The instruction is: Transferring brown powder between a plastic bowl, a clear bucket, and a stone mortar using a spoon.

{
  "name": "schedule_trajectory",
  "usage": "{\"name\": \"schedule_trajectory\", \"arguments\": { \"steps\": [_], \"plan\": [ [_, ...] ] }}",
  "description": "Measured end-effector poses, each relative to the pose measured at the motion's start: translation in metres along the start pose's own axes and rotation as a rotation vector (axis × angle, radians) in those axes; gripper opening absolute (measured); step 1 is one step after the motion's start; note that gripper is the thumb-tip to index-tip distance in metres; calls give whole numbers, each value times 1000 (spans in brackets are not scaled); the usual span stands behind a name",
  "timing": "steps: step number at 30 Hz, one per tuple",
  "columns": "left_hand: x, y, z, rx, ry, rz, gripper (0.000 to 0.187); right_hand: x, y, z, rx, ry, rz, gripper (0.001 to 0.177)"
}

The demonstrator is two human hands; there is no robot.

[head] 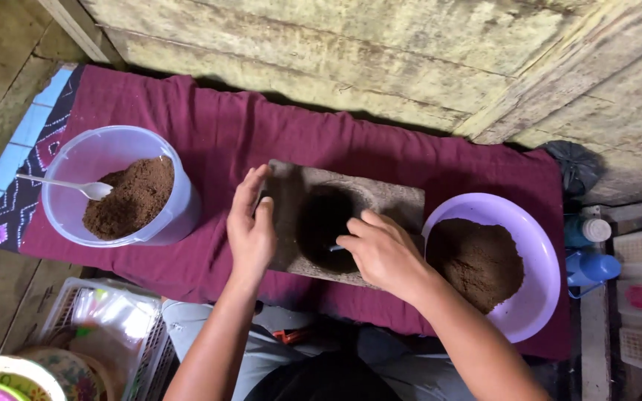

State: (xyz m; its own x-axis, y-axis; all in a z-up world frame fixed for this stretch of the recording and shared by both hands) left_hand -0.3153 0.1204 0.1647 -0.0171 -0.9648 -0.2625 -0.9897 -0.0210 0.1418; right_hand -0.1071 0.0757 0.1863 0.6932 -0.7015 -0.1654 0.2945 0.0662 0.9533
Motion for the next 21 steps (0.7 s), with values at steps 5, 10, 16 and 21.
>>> {"name": "schedule_trajectory", "arguments": {
  "steps": [5,10,16,21],
  "plan": [
    [-6,-4,0,-28,-39,45,47,-10,3,-46,344,-201,250,19],
    [-9,-4,-6,-8,-42,61,44,-19,3,-25,2,-13,172,23],
    [-8,-4,-12,-34,-60,62,40,-18,-1,-55,91,-175,285,25],
    [-10,-7,-16,-81,-88,91,36,-13,-8,-68,272,-141,293,14]
  ]
}}
Point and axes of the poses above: each hand's wrist, its own x-axis away from the middle knuckle, its own y-axis out of the back of the hand, z = x × y, the point moved 7 cm from there along -x, towards the middle knuckle, and after that the axes turned 13 degrees about z, right-handed, at the moved point
